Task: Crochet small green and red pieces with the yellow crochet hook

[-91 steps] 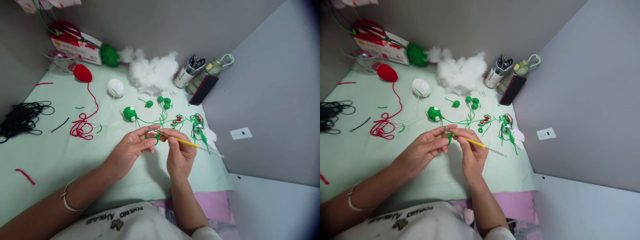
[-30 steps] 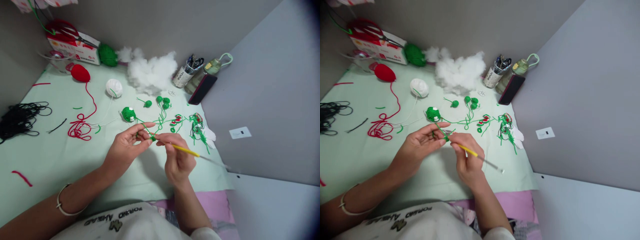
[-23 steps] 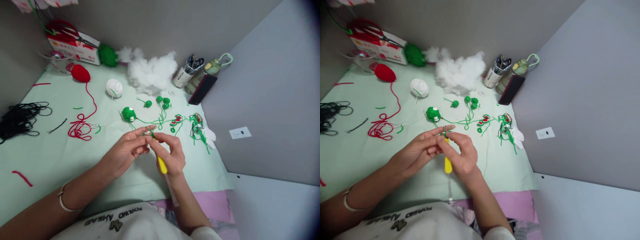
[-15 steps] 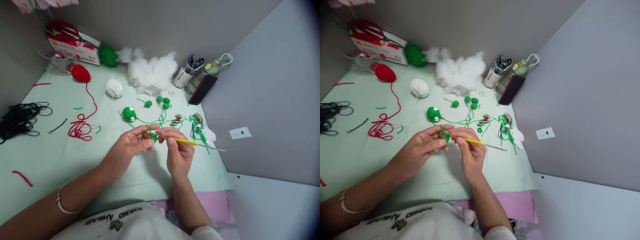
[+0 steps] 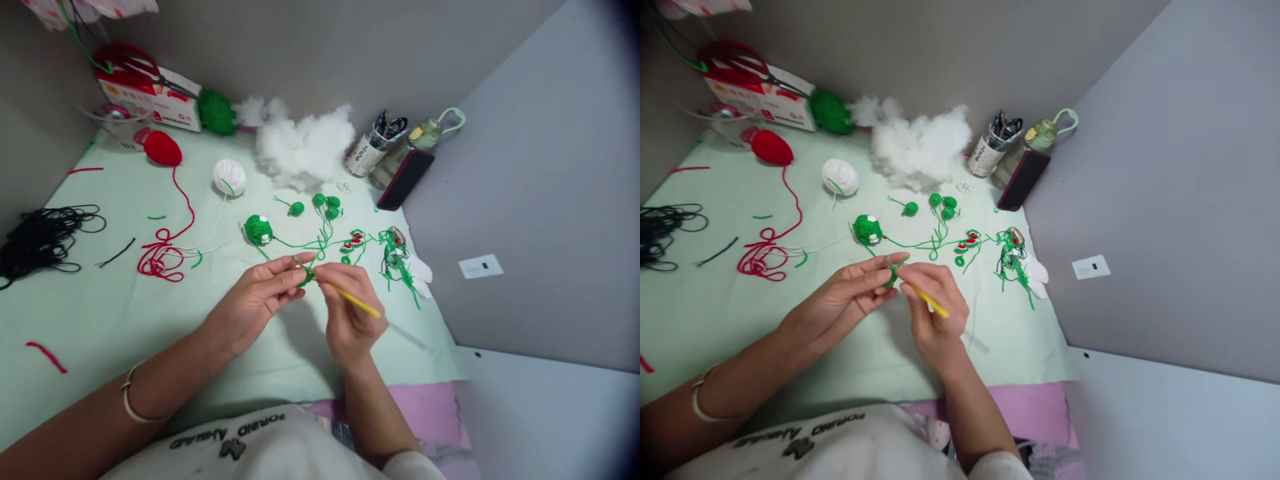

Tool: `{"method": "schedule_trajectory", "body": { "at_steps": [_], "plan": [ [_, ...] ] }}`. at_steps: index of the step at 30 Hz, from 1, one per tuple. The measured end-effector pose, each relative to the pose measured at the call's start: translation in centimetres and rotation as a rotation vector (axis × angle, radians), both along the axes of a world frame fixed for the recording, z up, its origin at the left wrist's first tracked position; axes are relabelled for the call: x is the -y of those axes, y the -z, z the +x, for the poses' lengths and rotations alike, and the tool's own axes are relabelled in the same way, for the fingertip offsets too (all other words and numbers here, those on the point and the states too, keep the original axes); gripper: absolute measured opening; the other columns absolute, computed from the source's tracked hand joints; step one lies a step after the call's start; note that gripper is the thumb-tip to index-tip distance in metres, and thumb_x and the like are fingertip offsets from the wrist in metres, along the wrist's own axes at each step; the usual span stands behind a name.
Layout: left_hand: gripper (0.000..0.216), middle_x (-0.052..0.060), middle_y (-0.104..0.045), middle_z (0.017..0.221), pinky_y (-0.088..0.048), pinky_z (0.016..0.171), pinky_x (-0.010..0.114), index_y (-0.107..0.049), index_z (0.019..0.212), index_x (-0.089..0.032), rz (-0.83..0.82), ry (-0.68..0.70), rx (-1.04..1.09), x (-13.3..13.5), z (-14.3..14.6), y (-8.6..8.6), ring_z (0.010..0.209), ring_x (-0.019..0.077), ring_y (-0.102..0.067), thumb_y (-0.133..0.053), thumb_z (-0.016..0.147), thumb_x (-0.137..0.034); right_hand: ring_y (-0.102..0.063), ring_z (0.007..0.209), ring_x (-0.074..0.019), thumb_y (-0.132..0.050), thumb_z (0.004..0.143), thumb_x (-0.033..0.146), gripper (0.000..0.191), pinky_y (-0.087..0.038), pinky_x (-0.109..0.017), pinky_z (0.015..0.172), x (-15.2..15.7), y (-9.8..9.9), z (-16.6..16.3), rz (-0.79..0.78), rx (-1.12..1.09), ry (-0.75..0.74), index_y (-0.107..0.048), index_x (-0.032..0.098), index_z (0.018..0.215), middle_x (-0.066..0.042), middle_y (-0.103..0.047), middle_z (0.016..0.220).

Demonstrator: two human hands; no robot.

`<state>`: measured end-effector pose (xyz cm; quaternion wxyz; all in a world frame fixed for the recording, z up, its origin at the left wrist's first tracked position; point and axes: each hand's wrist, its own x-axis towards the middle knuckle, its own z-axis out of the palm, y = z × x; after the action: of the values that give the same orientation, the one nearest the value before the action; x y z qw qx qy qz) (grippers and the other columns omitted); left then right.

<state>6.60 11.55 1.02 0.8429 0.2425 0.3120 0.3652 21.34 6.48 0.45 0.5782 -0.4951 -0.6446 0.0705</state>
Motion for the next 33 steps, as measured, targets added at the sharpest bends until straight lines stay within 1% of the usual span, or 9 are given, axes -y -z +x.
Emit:
{"method": "schedule_trajectory", "body": {
  "at_steps": [5, 10, 14, 17, 19, 22, 26, 30, 33],
  "plan": [
    [0.02, 0.003, -0.075, 0.1, -0.052, 0.09, 0.029, -0.083, 0.103, -0.021, 0.031, -0.012, -0.009, -0.3, -0.2, -0.2, 0.087, 0.0136, -0.064, -0.081, 0.083, -0.023, -0.065, 0.064, -0.0139, -0.064, 0.097, 0.025, 0.015, -0.054, -0.031, 0.058, -0.4, -0.6, 0.7, -0.166, -0.543, -0.072, -0.079, 0.025, 0.095, -0.003, -0.072, 0.084],
    [0.028, -0.001, -0.07, 0.089, -0.05, 0.091, 0.029, -0.08, 0.113, -0.027, 0.162, -0.044, -0.069, -0.1, -0.2, -0.4, 0.087, 0.0131, -0.063, -0.081, 0.085, -0.027, -0.06, 0.058, -0.0102, -0.064, 0.097, 0.031, 0.017, -0.051, -0.026, 0.054, -0.8, -0.8, 1.0, -0.298, -0.723, -0.194, -0.078, 0.024, 0.092, -0.002, -0.069, 0.08],
    [0.053, -0.002, -0.068, 0.089, -0.047, 0.087, 0.026, -0.067, 0.136, -0.027, 0.301, -0.136, -0.211, 0.7, 0.1, -0.5, 0.089, 0.0138, -0.061, -0.079, 0.085, -0.023, -0.065, 0.071, -0.0149, -0.059, 0.099, 0.025, 0.018, -0.056, -0.03, 0.062, -0.4, -0.4, 0.1, -0.225, -0.371, -0.115, -0.078, 0.026, 0.1, -0.004, -0.07, 0.086],
    [0.057, -0.001, -0.07, 0.09, -0.049, 0.085, 0.027, -0.067, 0.136, -0.025, 0.203, -0.097, -0.125, 1.1, 0.3, -0.6, 0.087, 0.0144, -0.062, -0.082, 0.081, -0.024, -0.07, 0.095, -0.0203, -0.063, 0.095, 0.014, 0.03, -0.06, -0.036, 0.076, 0.1, 0.2, -0.6, -0.042, 0.11, 0.048, -0.077, 0.034, 0.113, -0.006, -0.073, 0.105],
    [0.046, 0.001, -0.071, 0.091, -0.05, 0.084, 0.026, -0.073, 0.126, -0.024, 0.075, 0.003, -0.022, 1.0, 0.3, -0.5, 0.085, 0.0138, -0.062, -0.082, 0.082, -0.027, -0.07, 0.099, -0.0219, -0.064, 0.094, 0.012, 0.036, -0.061, -0.038, 0.078, 0.2, 0.4, -0.5, 0.034, 0.239, 0.08, -0.075, 0.035, 0.118, -0.006, -0.073, 0.11],
    [0.025, 0.004, -0.071, 0.097, -0.051, 0.082, 0.025, -0.081, 0.11, -0.023, -0.057, 0.092, 0.054, 0.3, -0.1, -0.1, 0.082, 0.0119, -0.061, -0.079, 0.085, -0.026, -0.07, 0.084, -0.0193, -0.06, 0.097, 0.016, 0.025, -0.059, -0.035, 0.069, -0.1, 0.0, 0.2, 0.01, -0.043, 0.048, -0.076, 0.03, 0.11, -0.005, -0.074, 0.094],
    [0.026, 0.004, -0.071, 0.101, -0.051, 0.084, 0.028, -0.081, 0.112, -0.024, 0.013, 0.05, 0.021, -0.3, -0.4, 0.1, 0.083, 0.013, -0.061, -0.078, 0.086, -0.025, -0.062, 0.062, -0.0127, -0.06, 0.099, 0.03, 0.018, -0.052, -0.028, 0.054, -0.7, -0.8, 0.9, -0.178, -0.563, -0.053, -0.076, 0.023, 0.092, -0.003, -0.069, 0.081],
    [0.048, 0.0, -0.07, 0.091, -0.047, 0.088, 0.03, -0.07, 0.134, -0.029, 0.204, -0.016, -0.101, 0.3, -0.3, 0.0, 0.088, 0.0154, -0.062, -0.077, 0.087, -0.026, -0.062, 0.066, -0.0117, -0.066, 0.096, 0.032, 0.014, -0.053, -0.027, 0.06, -0.6, -0.6, 0.2, -0.276, -0.686, -0.19, -0.077, 0.024, 0.094, -0.002, -0.07, 0.086],
    [0.048, -0.002, -0.069, 0.091, -0.045, 0.089, 0.028, -0.068, 0.135, -0.03, 0.265, -0.063, -0.123, 0.6, -0.2, 0.0, 0.091, 0.0148, -0.062, -0.076, 0.088, -0.025, -0.064, 0.07, -0.0121, -0.07, 0.094, 0.03, 0.009, -0.053, -0.028, 0.064, -0.5, -0.2, -0.3, -0.307, -0.662, -0.226, -0.076, 0.026, 0.097, -0.001, -0.069, 0.087]
  ]
}}
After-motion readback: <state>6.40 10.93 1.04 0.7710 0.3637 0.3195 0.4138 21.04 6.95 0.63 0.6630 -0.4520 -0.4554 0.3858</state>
